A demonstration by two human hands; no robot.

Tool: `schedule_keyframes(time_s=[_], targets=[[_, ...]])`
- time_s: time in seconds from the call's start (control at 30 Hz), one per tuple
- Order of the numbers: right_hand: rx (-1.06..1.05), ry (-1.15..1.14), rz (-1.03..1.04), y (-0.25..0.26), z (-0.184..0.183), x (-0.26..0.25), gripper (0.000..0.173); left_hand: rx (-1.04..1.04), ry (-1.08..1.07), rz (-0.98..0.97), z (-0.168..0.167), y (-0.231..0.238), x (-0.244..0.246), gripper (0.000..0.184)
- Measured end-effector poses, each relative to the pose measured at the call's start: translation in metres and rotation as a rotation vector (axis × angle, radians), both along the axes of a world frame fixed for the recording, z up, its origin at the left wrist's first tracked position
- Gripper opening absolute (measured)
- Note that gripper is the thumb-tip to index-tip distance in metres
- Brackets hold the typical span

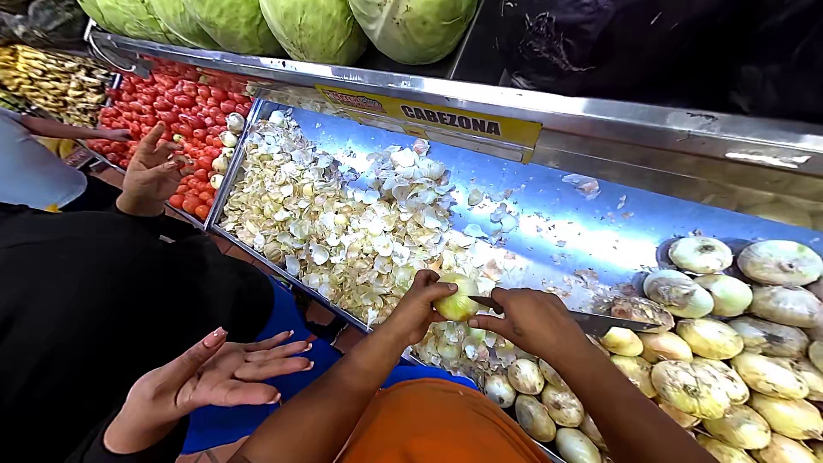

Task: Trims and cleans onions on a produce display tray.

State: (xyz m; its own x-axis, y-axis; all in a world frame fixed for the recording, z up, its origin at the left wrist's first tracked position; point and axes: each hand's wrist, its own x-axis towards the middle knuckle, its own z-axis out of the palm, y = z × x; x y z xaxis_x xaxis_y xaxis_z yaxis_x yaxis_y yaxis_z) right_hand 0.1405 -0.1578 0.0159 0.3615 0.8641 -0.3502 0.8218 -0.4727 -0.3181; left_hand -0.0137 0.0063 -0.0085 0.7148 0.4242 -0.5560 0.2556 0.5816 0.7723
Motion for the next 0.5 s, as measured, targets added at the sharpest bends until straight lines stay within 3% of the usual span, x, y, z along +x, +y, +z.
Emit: schedule_keyframes(time_s=[0.2, 0.33, 0.5], targets=[[-0.085, -0.013, 0.106, 0.004, -0.004, -0.001, 0.08, 0.07, 0.094, -0.016, 0.003, -0.015, 0.001, 0.059], [0.105, -0.104, 0.202, 0.006, -0.023, -0.001, 0.079, 0.048, 0.158, 0.033, -0.002, -0.025, 0.005, 0.059], [0.34, -0.179, 0.312, 0.001, -0.049, 0.005, 0.074, 0.057, 0.231, 0.096, -0.013, -0.035, 0.011, 0.074]])
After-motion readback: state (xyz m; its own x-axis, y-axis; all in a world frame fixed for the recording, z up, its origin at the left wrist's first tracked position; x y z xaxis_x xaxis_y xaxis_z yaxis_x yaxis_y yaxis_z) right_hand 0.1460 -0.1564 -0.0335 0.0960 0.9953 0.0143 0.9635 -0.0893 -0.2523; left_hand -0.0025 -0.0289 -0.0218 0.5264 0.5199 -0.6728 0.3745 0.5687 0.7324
